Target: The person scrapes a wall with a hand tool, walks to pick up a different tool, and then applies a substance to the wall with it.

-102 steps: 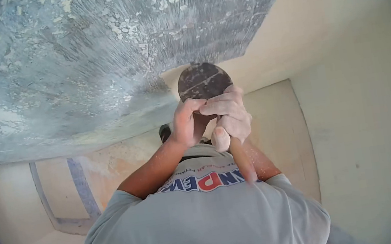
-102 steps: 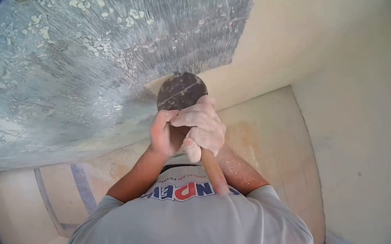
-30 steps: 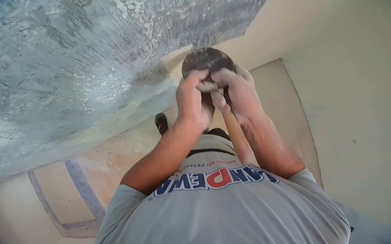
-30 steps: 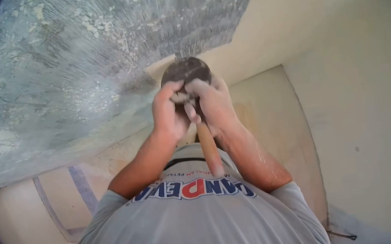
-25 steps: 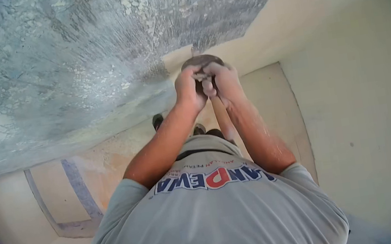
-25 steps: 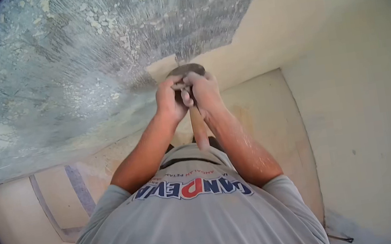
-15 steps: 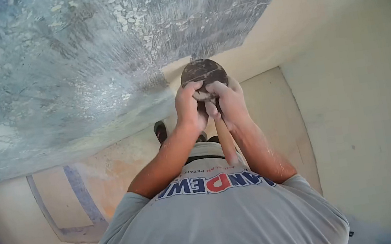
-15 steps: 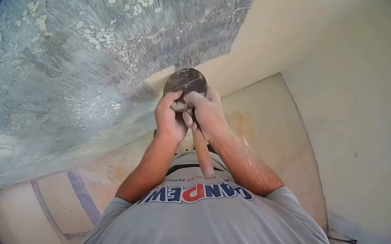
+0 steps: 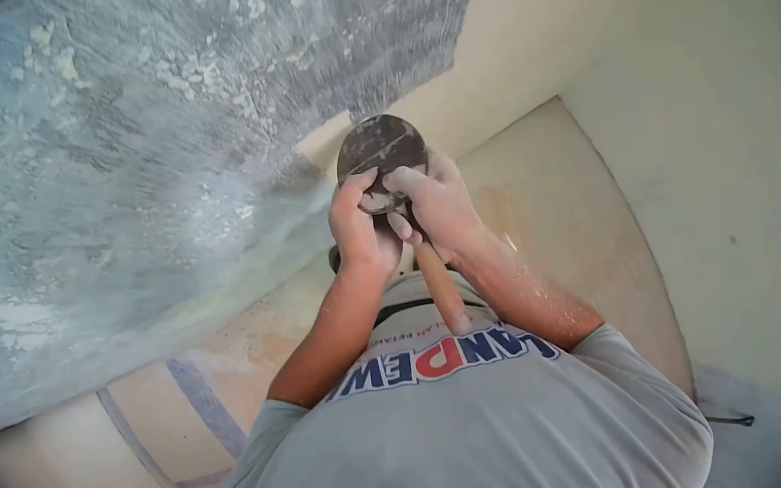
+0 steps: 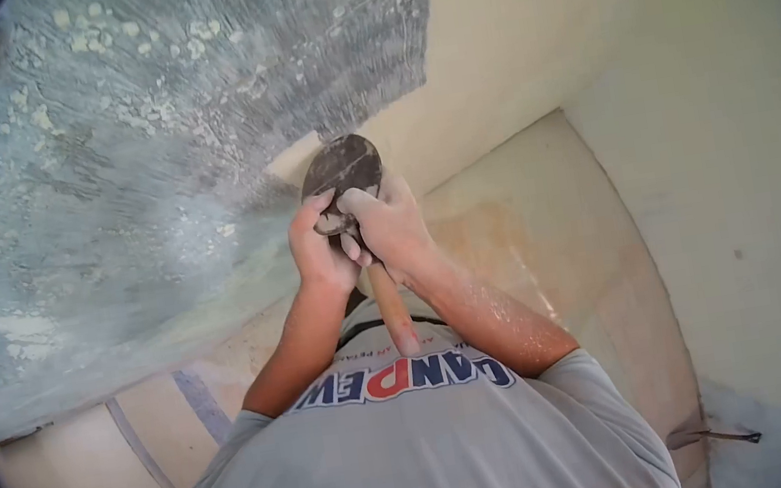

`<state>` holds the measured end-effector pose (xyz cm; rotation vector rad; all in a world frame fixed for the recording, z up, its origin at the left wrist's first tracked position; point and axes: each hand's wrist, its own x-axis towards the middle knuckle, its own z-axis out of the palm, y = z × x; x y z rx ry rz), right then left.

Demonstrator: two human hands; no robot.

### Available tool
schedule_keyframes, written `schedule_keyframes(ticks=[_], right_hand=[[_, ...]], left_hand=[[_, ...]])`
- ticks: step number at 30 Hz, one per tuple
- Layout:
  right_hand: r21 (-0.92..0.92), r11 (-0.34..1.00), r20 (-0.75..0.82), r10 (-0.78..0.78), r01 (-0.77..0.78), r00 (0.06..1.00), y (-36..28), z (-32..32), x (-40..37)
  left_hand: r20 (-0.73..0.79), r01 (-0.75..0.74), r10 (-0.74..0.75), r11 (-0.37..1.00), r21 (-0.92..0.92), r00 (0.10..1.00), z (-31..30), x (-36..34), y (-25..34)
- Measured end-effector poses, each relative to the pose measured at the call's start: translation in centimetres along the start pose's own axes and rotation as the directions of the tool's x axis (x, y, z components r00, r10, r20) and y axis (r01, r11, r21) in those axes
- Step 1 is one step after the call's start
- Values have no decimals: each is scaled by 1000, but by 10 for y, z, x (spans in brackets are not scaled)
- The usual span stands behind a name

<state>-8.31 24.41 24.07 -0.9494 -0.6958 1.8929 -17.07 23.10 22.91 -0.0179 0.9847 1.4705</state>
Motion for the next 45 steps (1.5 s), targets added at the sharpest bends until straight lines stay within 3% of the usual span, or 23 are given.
schedule_keyframes(ticks=[2,3,5,9,11,12,14,18,20,21,23,24,27,30,31,34,37,38,40,41,43,44,45], right_hand=[[-59,998,-72,17,-21,997,27,-17,38],[-1,1000,-72,-13,13,997,30,-15,44],[-23,1000,-72,-3,1,997,27,-21,26],[-16,999,-92,-35,34,995,35,-15,22],[-174,985,-157,-38,10,987,54,-23,46],[-214,977,-201,-51,7,978,42,-12,26],[-191,979,-109,-94,72,990,39,-7,7],[-86,994,-158,-87,74,984,60,-15,41],[-172,979,-119,-130,109,984,40,-8,21],[-205,965,-74,-179,161,981,41,-5,11],[-145,981,-118,-147,129,982,40,-2,21],[-86,993,-153,-96,83,984,46,0,24],[-116,987,-89,-119,109,989,39,3,8],[-129,986,-87,-117,106,989,42,3,21],[-122,992,-138,-45,28,989,50,0,38],[-137,985,-120,-123,106,985,39,3,18],[-143,982,-103,-137,122,985,46,-1,24],[-153,987,-109,-73,55,991,56,-8,41],[-216,972,-132,-126,95,983,50,-6,36],[-173,975,-113,-162,141,980,45,-2,25],[-228,941,-97,-276,248,956,50,0,27],[-238,958,-127,-192,158,973,45,1,33],[-243,969,-159,-88,47,983,47,2,34]], left_hand=[[129,94,-102,993,67,986,-44,57,-12],[201,188,-179,982,-27,963,-42,63,-6],[80,155,-161,985,83,984,-43,45,-13],[90,95,-110,984,152,990,-61,57,-18],[306,217,-194,975,-41,932,-101,105,-27],[38,11,-16,991,135,999,-74,71,-20],[39,24,-29,993,118,999,-33,21,-9],[374,176,-158,984,-12,914,-102,91,-17],[33,34,-41,985,167,999,-53,44,-8],[-90,-14,24,994,112,996,-25,22,-9],[44,7,-14,986,169,999,-51,42,-4],[200,74,-72,997,1,977,-90,73,-9],[211,66,-89,991,113,973,-65,42,0],[66,70,-79,989,127,995,-56,41,3],[117,41,-49,997,68,992,-89,82,-4],[176,-17,-12,986,166,984,-71,57,-6],[85,78,-91,987,140,992,-59,44,-3],[-50,-42,51,985,169,997,-59,58,-10],[125,-1,-15,992,125,992,-63,60,-6],[101,84,-95,991,106,990,-65,52,-5],[83,41,-50,993,107,995,-40,24,-1],[-162,-30,44,996,88,986,-25,31,-4],[111,49,-54,998,42,992,-55,57,-4]])
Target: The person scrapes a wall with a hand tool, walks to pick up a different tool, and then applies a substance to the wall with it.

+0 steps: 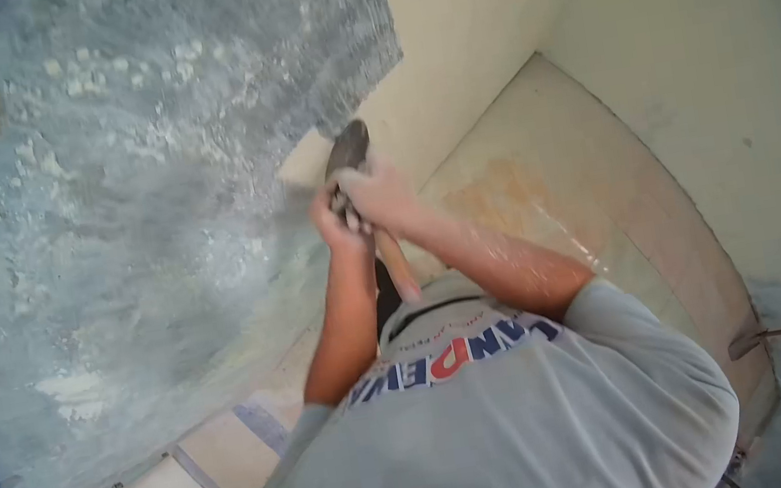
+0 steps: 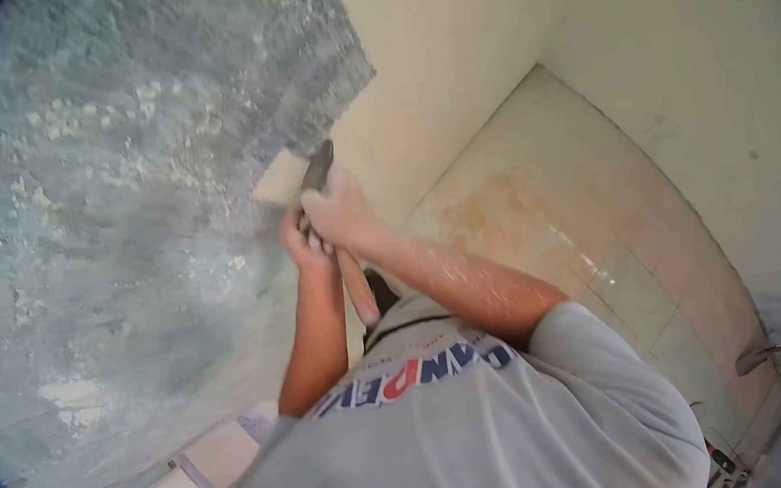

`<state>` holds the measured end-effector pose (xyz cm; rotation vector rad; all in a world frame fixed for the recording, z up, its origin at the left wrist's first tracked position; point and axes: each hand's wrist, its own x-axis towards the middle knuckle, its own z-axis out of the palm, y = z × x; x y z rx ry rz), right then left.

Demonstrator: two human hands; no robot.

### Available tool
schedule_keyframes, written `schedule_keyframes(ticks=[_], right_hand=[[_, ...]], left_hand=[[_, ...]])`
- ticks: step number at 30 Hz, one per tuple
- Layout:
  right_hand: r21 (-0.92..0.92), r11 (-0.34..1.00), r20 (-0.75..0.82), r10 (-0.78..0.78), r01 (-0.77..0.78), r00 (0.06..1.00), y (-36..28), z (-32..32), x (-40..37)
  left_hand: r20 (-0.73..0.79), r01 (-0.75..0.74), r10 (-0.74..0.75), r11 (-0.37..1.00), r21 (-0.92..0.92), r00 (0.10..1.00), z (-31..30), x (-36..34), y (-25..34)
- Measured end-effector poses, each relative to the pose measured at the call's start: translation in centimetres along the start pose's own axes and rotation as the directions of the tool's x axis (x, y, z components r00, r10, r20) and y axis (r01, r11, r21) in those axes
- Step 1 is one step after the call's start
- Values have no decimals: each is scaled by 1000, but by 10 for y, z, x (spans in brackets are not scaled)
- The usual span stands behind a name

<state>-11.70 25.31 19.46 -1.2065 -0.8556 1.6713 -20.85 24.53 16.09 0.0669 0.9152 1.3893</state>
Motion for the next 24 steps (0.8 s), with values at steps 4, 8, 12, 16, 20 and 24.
schedule_keyframes(ticks=[4,8,12,16,20,24], right_hand=[[-172,945,21,-279,279,960,50,-3,16],[4,999,4,-48,48,999,7,8,2],[21,982,74,-188,187,979,4,4,-22],[-22,999,-28,-48,47,998,6,4,8],[25,971,53,-240,239,969,-3,5,-14],[-22,993,131,-114,118,985,-2,12,-18]], left_hand=[[-94,10,-14,999,-48,995,-3,-16,0],[69,51,-42,989,-139,997,-39,21,-3],[24,2,-6,987,158,1000,1,-22,5],[129,53,-44,996,-73,991,-19,15,-4],[124,57,-42,991,-118,991,-12,-3,-1],[169,23,6,985,-171,986,-22,-6,2]])
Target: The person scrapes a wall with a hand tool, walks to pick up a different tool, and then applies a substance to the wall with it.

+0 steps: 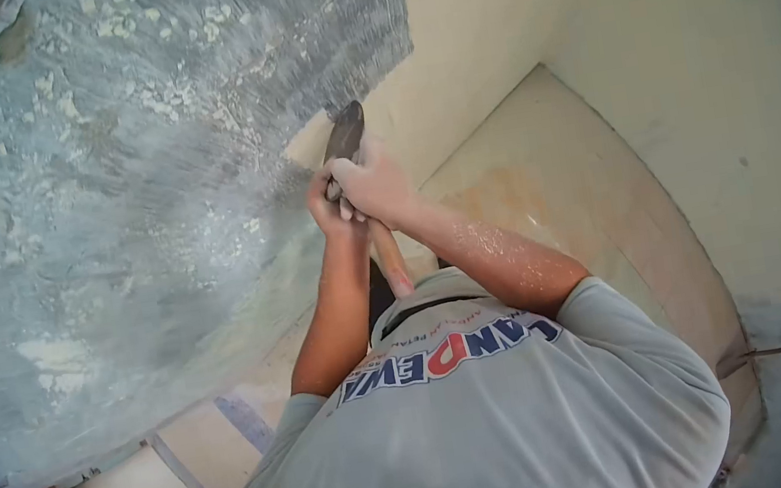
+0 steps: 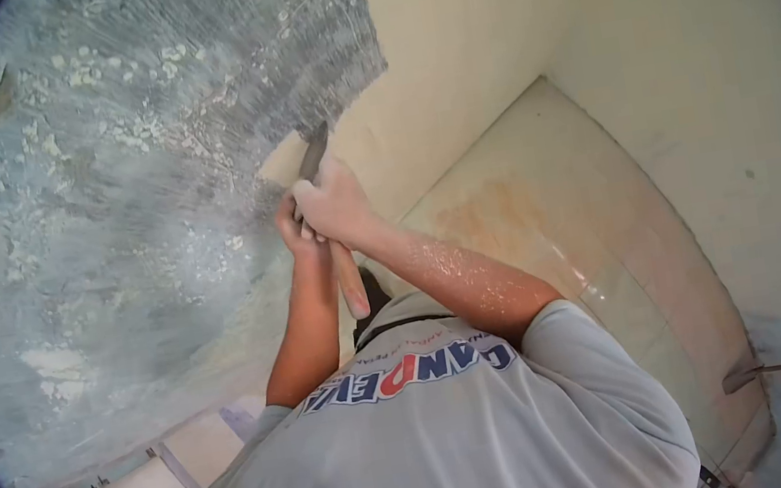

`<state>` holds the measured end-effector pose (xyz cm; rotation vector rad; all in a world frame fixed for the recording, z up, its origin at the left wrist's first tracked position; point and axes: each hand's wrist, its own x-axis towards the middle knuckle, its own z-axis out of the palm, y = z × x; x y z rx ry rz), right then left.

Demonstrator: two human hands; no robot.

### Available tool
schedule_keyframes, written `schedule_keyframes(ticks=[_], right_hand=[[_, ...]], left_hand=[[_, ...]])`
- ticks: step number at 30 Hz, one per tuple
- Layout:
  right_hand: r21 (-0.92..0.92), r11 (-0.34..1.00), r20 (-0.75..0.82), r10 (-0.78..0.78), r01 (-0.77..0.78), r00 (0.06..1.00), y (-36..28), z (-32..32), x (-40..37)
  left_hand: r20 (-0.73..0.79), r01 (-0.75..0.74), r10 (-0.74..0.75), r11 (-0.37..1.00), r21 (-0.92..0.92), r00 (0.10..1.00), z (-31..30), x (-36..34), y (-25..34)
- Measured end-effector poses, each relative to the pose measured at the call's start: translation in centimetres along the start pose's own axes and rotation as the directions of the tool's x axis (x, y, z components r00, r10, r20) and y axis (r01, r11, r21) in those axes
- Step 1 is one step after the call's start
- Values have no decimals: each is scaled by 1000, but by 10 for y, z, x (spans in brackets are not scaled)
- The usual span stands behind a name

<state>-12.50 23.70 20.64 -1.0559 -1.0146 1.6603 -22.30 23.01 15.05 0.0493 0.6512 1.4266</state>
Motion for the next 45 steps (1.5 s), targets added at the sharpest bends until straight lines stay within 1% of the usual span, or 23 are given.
schedule_keyframes(ticks=[1,2,4,5,7,8,11,13,14,17,22,25,26,29,31,32,35,36,37,38,40,42,45], right_hand=[[0,1000,-6,-25,25,1000,2,1,-7],[-3,998,-10,-66,66,998,0,2,-10],[-109,991,-85,-90,80,992,26,-2,11],[-176,984,-141,-51,26,989,56,-8,37],[-143,984,-55,96,-103,994,20,-11,16],[-97,995,-74,26,-33,997,14,-10,9],[-54,992,-94,-119,115,988,12,-7,4],[-44,999,-102,15,-20,995,16,-12,19],[-54,998,-119,-34,27,992,27,-11,27],[15,994,-82,-106,107,991,10,-10,-3],[-96,995,-58,-6,1,998,3,-11,5],[-36,995,-74,-95,93,993,-3,-13,-6],[-45,999,-84,-26,23,996,1,-19,8],[-21,994,-83,104,-106,991,33,-36,28],[131,982,-8,137,-135,991,27,-51,8],[175,975,-29,142,-135,989,30,-61,-6],[157,959,-71,251,-237,965,65,-111,-38],[208,938,-112,304,-276,946,84,-130,-49],[261,912,-153,363,-317,919,104,-150,-62],[241,909,-209,391,-340,896,124,-170,-72],[218,904,-270,418,-368,867,136,-192,-92],[218,907,-328,415,-359,849,128,-201,-111],[188,946,-358,317,-265,878,118,-211,-130]], left_hand=[[-43,28,-27,999,22,999,3,-3,4],[-192,-104,117,991,78,974,2,0,-3],[-88,-139,164,960,242,982,13,-10,-6],[-290,-29,47,997,69,956,-9,16,-7],[-54,-4,6,999,48,999,-34,37,-15],[-240,-60,93,988,141,966,-8,19,-17],[-25,28,-24,983,179,999,-2,1,-11],[-346,-9,28,998,57,938,2,21,-16],[-365,-4,22,999,51,931,-7,10,-19],[-64,75,-69,992,98,996,6,6,-11],[40,20,-21,1000,19,999,-13,19,-16],[-41,84,-80,992,98,996,16,-1,-15],[-173,38,-25,997,74,985,-2,23,-23],[23,83,-85,994,76,996,-37,39,-36],[-85,141,-127,972,188,988,-10,9,-33],[16,140,-148,961,238,989,-43,11,-41],[-151,169,-125,931,325,981,-94,-11,-50],[30,-94,115,602,793,993,-118,-10,-50],[301,-316,209,39,948,930,-130,-11,-53],[349,-358,213,1,934,912,-86,-25,-39],[763,-611,130,-521,596,634,-7,-32,-5],[906,-511,27,-818,263,423,53,-25,25],[916,-364,38,-911,196,399,93,19,52]])
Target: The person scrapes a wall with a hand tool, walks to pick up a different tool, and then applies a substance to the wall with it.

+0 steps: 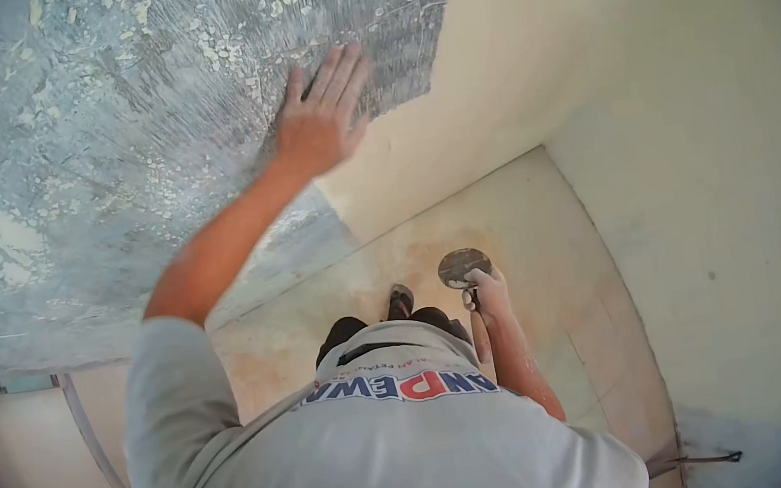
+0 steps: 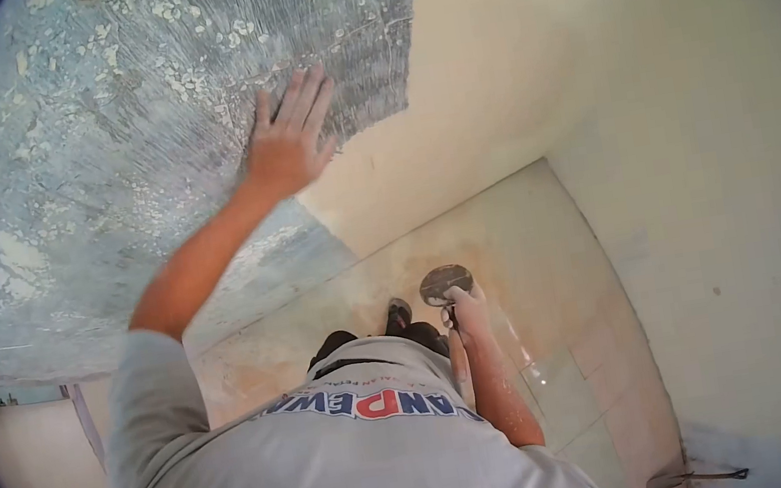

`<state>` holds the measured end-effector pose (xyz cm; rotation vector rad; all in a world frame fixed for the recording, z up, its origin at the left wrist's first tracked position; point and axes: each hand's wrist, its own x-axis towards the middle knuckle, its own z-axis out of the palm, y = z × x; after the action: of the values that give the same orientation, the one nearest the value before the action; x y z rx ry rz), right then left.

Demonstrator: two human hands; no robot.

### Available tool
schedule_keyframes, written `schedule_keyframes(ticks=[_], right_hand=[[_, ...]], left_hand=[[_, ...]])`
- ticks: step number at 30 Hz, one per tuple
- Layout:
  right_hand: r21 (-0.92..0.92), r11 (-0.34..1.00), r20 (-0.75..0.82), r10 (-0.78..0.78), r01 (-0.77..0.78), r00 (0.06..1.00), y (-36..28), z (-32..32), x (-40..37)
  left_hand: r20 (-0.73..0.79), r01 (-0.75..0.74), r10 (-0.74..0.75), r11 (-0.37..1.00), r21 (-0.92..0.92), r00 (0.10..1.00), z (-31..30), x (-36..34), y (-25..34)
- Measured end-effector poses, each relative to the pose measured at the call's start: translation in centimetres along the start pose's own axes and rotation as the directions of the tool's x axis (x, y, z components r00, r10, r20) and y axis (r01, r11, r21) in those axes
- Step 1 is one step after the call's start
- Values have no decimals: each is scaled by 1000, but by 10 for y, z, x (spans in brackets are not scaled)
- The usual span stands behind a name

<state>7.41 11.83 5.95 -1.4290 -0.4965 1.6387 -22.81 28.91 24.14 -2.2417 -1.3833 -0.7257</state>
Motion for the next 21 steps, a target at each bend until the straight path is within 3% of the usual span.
schedule_keyframes(ticks=[1,2,3,5,6,7,8,9,10,11,12,14,16,18,19,20,21], right_hand=[[9,998,-2,-55,55,998,-6,-1,-6],[21,996,-68,-80,82,994,-7,-3,-12],[15,995,-64,-97,98,993,-11,-7,-17],[37,984,-141,-168,174,976,-8,-18,-33],[35,981,-159,-184,192,970,-1,-30,-39],[55,977,-167,-194,206,967,0,-35,-54],[72,972,-177,-207,223,962,1,-40,-70],[70,973,-199,-204,221,959,10,-53,-81],[72,979,-223,-173,193,959,18,-63,-93],[69,985,-244,-137,158,960,25,-73,-104],[53,993,-257,-87,104,963,30,-81,-114],[-13,998,-228,-64,62,972,41,-93,-127],[-77,997,-149,-42,31,988,51,-104,-134],[-162,986,-104,-61,44,993,53,-101,-129],[-232,970,-54,-93,78,994,46,-88,-124],[-291,952,-23,-105,94,994,38,-75,-120],[-313,937,17,-159,156,987,27,-52,-117]], left_hand=[[93,-222,205,942,251,974,28,-5,-20],[229,-427,361,777,463,904,53,-17,-32],[227,-338,332,941,-15,916,74,-38,-32],[186,-301,309,951,-67,933,169,-101,-42],[475,18,58,988,-154,878,180,-124,-21],[359,-78,103,993,-83,928,221,-171,-20],[774,-254,455,890,-379,439,135,-150,-10],[959,-3,-4,1000,6,282,209,-196,29],[991,141,74,986,-90,115,219,-214,42],[965,220,200,947,-235,170,232,-248,59],[955,364,221,888,-280,196,195,-252,88],[720,567,356,449,-691,595,231,-347,126],[828,765,266,321,-558,493,136,-330,166],[785,781,154,99,-617,600,136,-372,201],[895,912,242,74,-403,375,131,-373,204],[898,914,231,70,-399,374,127,-373,207],[932,948,212,-187,-257,294,112,-362,211]])
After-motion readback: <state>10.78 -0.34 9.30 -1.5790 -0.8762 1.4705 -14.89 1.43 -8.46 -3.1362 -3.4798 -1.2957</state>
